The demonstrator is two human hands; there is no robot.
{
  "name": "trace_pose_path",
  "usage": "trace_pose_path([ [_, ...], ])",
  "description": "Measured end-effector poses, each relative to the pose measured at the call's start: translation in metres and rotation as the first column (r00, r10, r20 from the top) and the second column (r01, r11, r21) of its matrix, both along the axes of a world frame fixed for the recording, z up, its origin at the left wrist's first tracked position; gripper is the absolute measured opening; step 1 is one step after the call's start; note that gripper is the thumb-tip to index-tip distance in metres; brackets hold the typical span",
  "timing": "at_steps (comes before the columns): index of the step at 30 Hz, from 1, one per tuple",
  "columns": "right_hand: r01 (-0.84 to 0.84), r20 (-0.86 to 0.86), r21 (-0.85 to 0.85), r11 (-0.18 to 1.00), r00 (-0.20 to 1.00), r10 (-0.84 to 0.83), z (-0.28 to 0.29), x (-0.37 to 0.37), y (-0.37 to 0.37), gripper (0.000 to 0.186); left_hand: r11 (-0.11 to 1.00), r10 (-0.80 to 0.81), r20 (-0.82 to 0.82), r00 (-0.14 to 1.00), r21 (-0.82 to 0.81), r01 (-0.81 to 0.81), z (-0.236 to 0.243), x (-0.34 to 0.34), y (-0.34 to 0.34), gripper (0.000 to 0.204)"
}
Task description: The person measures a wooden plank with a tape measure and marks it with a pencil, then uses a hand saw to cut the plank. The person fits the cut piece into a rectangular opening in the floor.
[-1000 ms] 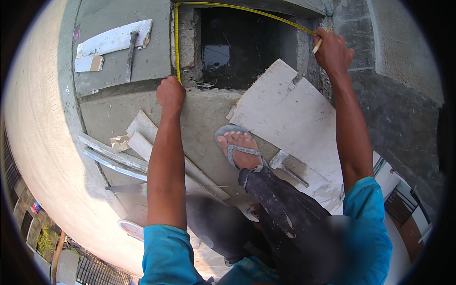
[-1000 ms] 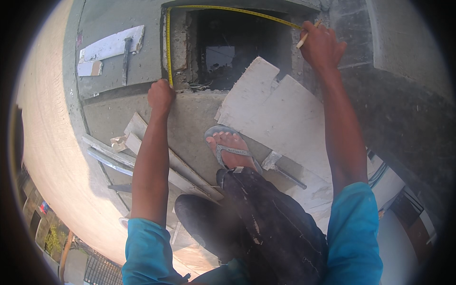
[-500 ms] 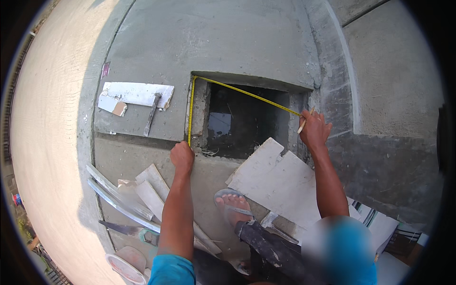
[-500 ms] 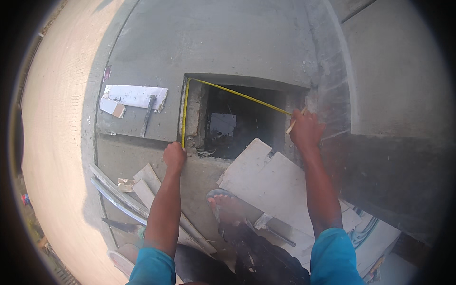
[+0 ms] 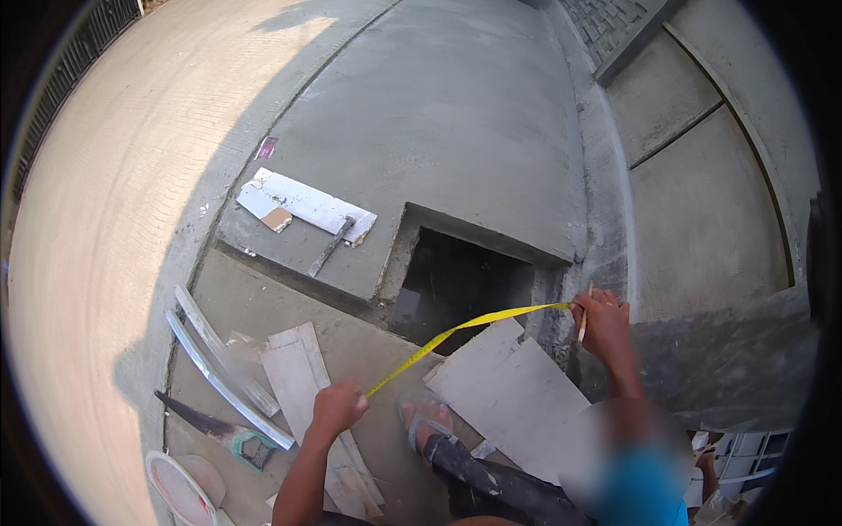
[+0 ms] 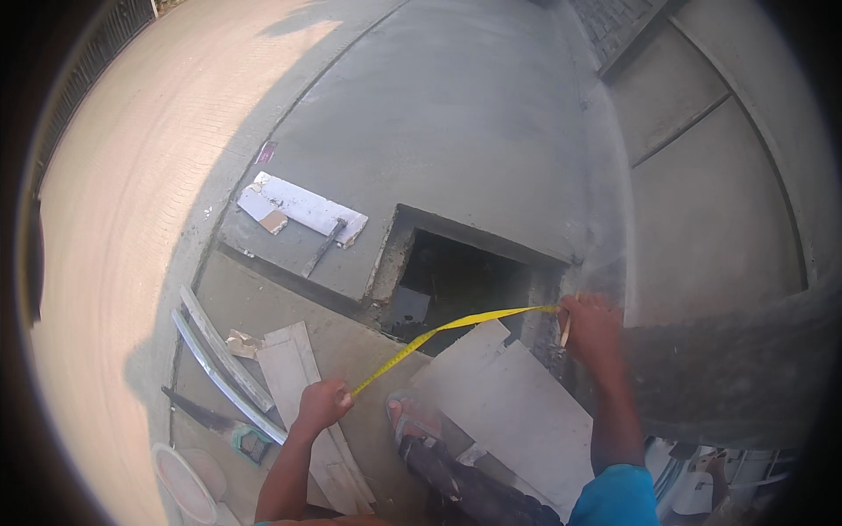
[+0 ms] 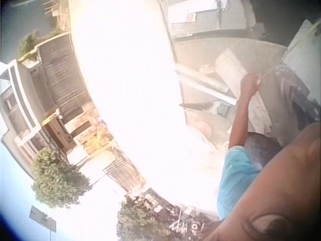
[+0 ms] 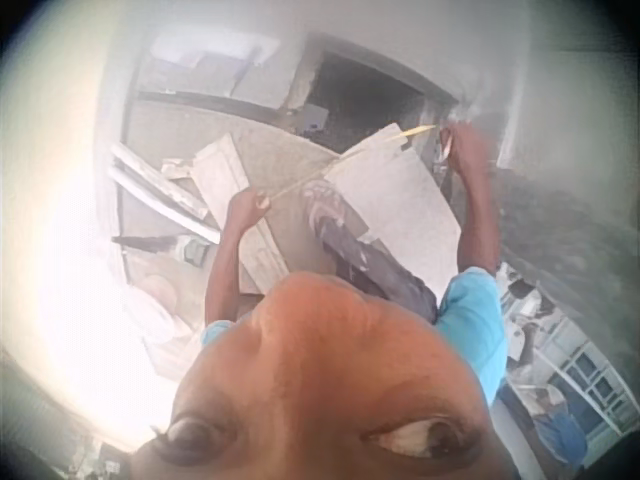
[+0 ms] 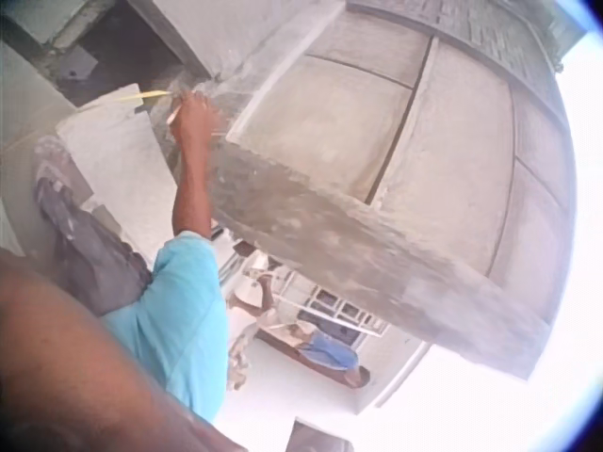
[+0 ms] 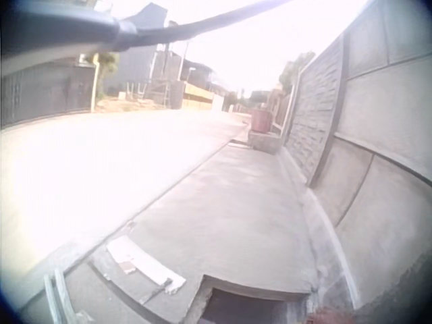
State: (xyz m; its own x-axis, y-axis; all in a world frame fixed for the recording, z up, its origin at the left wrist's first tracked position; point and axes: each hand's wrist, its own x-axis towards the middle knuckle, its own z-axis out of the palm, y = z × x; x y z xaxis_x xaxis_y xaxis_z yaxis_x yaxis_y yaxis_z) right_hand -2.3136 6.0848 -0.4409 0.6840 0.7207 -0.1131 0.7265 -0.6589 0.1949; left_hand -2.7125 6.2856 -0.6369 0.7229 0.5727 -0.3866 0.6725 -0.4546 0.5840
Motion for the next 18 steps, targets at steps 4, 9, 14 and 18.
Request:
trace_pose_path([
  [4, -0.312, -0.192, -0.001, 0.950, 0.932, 0.306, -0.009, -0.048, 0.061, 0.009, 0.997, 0.001, 0.203, 0.979, -0.082, 0.016, 0.033, -0.123, -0.022, 0.015],
  [9, -0.666, -0.328, -0.005, 0.746, 0.706, 0.628, -0.026, -0.120, 0.127, 0.008, 0.942, 0.333, 0.180, 0.926, -0.023, -0.334, 0.055, -0.253, -0.084, 0.015],
  [14, -0.868, -0.311, 0.090, 0.489, 0.442, 0.841, -0.051, -0.192, 0.160, 0.008, 0.790, 0.585, 0.330, 0.741, -0.027, -0.612, 0.064, -0.326, -0.169, 0.014],
  [18, -0.933, -0.414, 0.018, 0.360, 0.321, 0.852, -0.044, -0.245, 0.178, 0.011, 0.635, 0.726, 0.368, 0.581, -0.035, -0.771, 0.053, -0.354, -0.250, 0.011],
])
